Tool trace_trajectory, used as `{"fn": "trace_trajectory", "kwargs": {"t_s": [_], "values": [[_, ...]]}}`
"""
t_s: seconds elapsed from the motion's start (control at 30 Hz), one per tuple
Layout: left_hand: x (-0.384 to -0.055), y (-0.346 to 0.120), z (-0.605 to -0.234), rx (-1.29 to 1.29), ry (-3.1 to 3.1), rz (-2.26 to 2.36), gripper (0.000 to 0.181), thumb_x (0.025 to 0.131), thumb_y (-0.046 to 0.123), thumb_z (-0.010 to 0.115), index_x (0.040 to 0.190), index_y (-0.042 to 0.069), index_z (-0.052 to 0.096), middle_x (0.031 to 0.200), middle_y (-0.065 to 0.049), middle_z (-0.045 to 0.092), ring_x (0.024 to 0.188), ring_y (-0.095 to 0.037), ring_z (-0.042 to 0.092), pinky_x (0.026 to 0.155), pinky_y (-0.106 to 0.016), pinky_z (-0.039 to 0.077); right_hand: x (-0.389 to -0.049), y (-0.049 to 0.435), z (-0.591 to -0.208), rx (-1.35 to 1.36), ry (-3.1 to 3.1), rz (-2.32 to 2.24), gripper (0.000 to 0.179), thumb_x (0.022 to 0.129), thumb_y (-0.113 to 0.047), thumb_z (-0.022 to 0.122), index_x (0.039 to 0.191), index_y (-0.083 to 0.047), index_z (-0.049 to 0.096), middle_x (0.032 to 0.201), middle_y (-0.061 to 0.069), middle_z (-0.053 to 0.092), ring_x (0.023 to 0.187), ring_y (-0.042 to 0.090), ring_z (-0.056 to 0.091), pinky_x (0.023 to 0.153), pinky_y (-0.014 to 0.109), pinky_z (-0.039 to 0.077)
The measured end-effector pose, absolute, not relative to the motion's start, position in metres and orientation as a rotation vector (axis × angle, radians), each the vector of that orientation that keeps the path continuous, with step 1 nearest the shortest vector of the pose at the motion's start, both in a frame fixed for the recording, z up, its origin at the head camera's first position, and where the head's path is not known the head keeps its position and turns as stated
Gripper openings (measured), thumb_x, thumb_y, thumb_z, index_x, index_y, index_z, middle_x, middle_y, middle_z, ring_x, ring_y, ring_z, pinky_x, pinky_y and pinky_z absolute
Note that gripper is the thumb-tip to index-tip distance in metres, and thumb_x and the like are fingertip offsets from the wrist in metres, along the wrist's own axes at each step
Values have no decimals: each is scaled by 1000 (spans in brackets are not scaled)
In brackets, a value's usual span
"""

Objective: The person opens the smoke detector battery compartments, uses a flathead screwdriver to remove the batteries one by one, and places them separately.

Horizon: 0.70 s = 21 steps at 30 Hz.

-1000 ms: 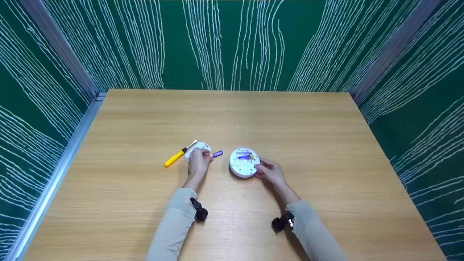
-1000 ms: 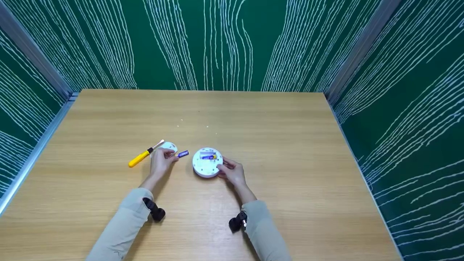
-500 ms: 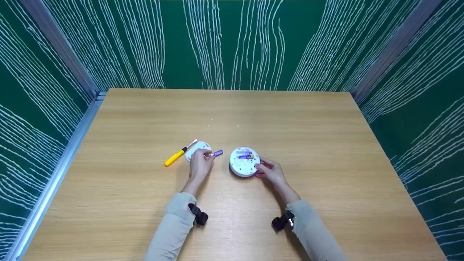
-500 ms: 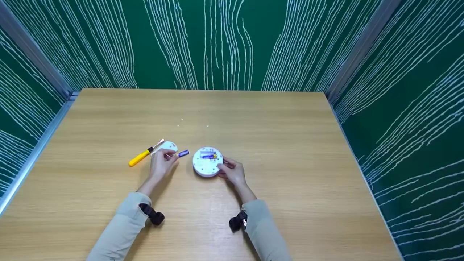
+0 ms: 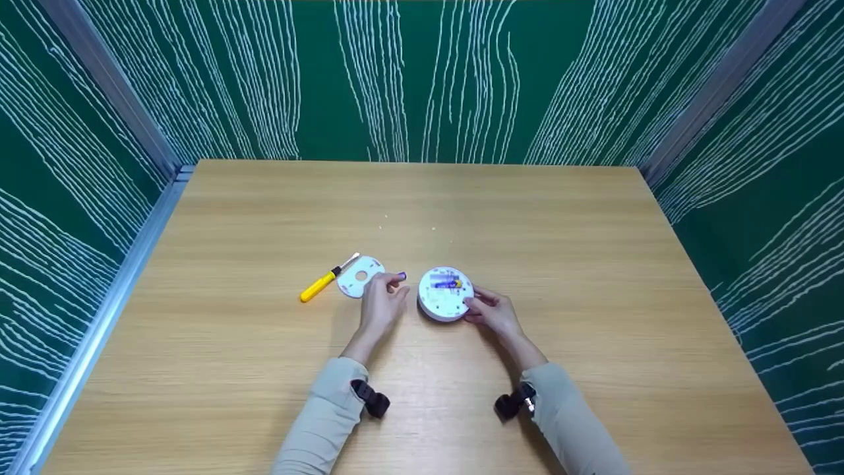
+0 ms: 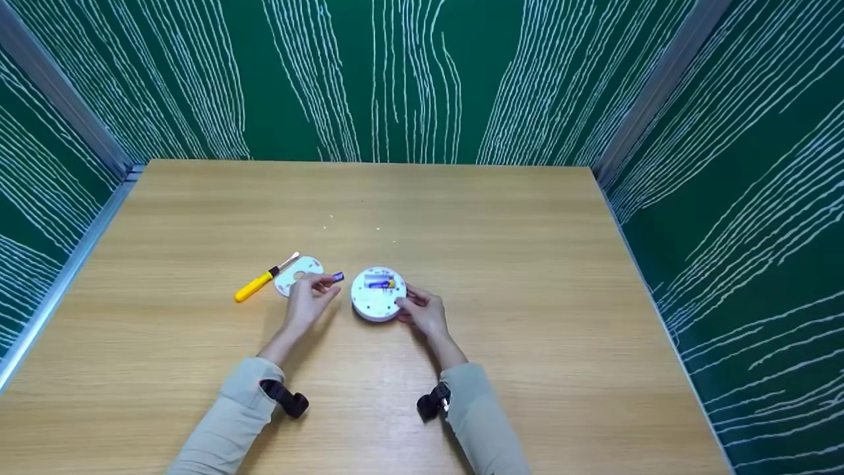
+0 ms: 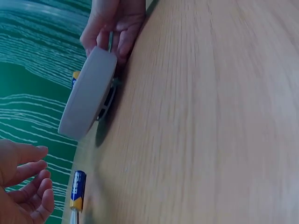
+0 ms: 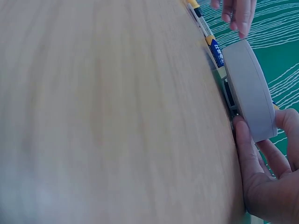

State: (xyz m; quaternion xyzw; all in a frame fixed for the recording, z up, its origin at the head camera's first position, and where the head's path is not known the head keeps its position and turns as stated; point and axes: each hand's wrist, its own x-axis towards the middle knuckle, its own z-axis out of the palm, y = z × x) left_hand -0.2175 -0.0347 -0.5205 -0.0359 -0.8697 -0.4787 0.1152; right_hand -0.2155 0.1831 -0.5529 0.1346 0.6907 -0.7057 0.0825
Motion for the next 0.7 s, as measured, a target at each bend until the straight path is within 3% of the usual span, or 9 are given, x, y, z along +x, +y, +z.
{"fn": "trace_trajectory", "kwargs": {"t_s": [0.7], "values": [[-224, 1, -511, -291, -2619, -1375, 22, 75, 5, 67, 95, -3, 65, 85, -11, 59, 76, -20, 54, 69, -27, 44, -215, 183, -552, 403, 2041, -2127, 44, 81, 0, 60, 123, 6, 47, 97, 22, 61, 62, 14, 61, 63, 29, 53]]}}
